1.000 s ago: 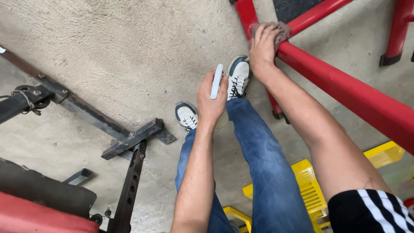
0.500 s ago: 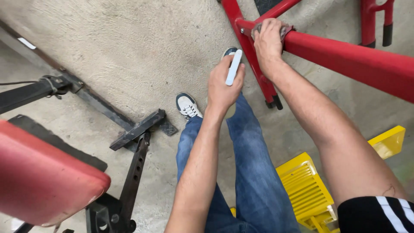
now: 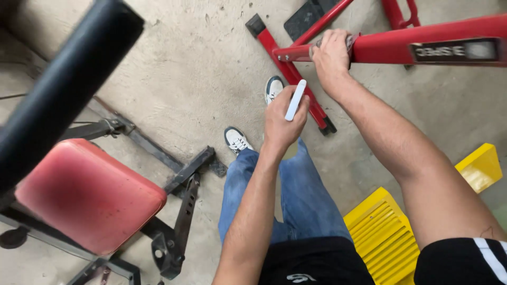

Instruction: Wiping down various gym machines and benches using a spray bottle and a rag.

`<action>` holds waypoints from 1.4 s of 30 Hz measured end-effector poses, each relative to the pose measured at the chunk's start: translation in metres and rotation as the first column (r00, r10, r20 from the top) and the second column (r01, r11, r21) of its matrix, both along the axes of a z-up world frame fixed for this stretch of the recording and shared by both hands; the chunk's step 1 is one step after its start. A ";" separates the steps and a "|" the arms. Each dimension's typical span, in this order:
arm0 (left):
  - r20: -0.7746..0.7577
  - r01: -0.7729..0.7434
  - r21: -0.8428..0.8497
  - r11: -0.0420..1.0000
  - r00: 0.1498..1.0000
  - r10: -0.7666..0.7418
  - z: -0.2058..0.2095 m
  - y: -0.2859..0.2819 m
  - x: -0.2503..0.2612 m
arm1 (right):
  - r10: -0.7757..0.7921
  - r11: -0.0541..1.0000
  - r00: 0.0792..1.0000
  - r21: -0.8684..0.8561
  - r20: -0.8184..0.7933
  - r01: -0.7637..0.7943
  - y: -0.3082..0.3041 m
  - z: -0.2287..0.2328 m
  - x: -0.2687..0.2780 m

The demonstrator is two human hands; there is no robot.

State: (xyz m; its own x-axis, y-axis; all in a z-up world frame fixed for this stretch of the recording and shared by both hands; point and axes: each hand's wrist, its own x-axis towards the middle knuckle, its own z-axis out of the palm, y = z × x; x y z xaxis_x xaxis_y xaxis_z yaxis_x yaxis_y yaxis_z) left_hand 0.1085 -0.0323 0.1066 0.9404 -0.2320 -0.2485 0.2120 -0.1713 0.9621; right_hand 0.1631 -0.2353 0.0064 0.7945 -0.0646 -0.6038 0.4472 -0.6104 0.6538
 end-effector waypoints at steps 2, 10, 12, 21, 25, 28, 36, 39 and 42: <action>0.035 0.005 -0.026 1.000 0.999 -0.004 0.028 0.005 -0.002 | 0.015 1.000 1.000 -0.022 0.005 -0.015 0.006 0.031 0.001; 0.052 0.091 -0.042 0.995 0.995 -0.088 0.131 0.006 -0.011 | 0.039 0.999 0.993 -0.030 0.112 -0.036 0.004 0.136 -0.010; 0.068 0.114 -0.036 0.993 0.991 -0.112 0.153 0.005 -0.015 | 0.046 0.998 0.992 -0.036 0.118 -0.042 0.003 0.160 -0.014; 0.162 0.142 -0.056 0.988 0.978 -0.131 0.244 0.008 -0.021 | 0.188 0.982 0.956 -0.061 0.225 -0.179 0.009 0.269 -0.025; 0.156 0.171 -0.003 0.985 0.973 -0.169 0.273 0.013 -0.010 | 0.180 0.982 0.947 0.002 0.265 -0.187 0.007 0.307 -0.026; 0.177 0.142 -0.007 0.990 0.974 -0.139 0.297 0.015 0.001 | 0.129 0.987 0.943 0.056 0.308 -0.154 0.002 0.320 -0.027; 0.221 0.161 0.048 0.986 0.961 -0.168 0.350 0.021 0.019 | -0.170 0.811 0.934 0.584 0.315 -0.049 0.028 0.434 -0.033; 0.287 0.101 0.000 0.995 0.953 -0.097 0.367 0.022 0.030 | -0.397 0.492 0.860 0.865 0.321 -0.096 0.038 0.476 -0.025; 0.290 0.070 0.012 0.997 0.954 -0.071 0.379 0.018 0.042 | -0.426 0.454 0.767 0.847 0.480 -0.278 0.034 0.492 -0.011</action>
State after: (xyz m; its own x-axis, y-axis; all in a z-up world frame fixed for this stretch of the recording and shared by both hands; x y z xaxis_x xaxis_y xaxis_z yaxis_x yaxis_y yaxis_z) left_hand 0.1503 -0.0144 0.4856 0.9534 -0.2999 0.0323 -0.0891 -0.1776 0.9801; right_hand 0.1518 -0.2010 0.4985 0.9766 0.1048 0.1879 0.1344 -0.9792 -0.1523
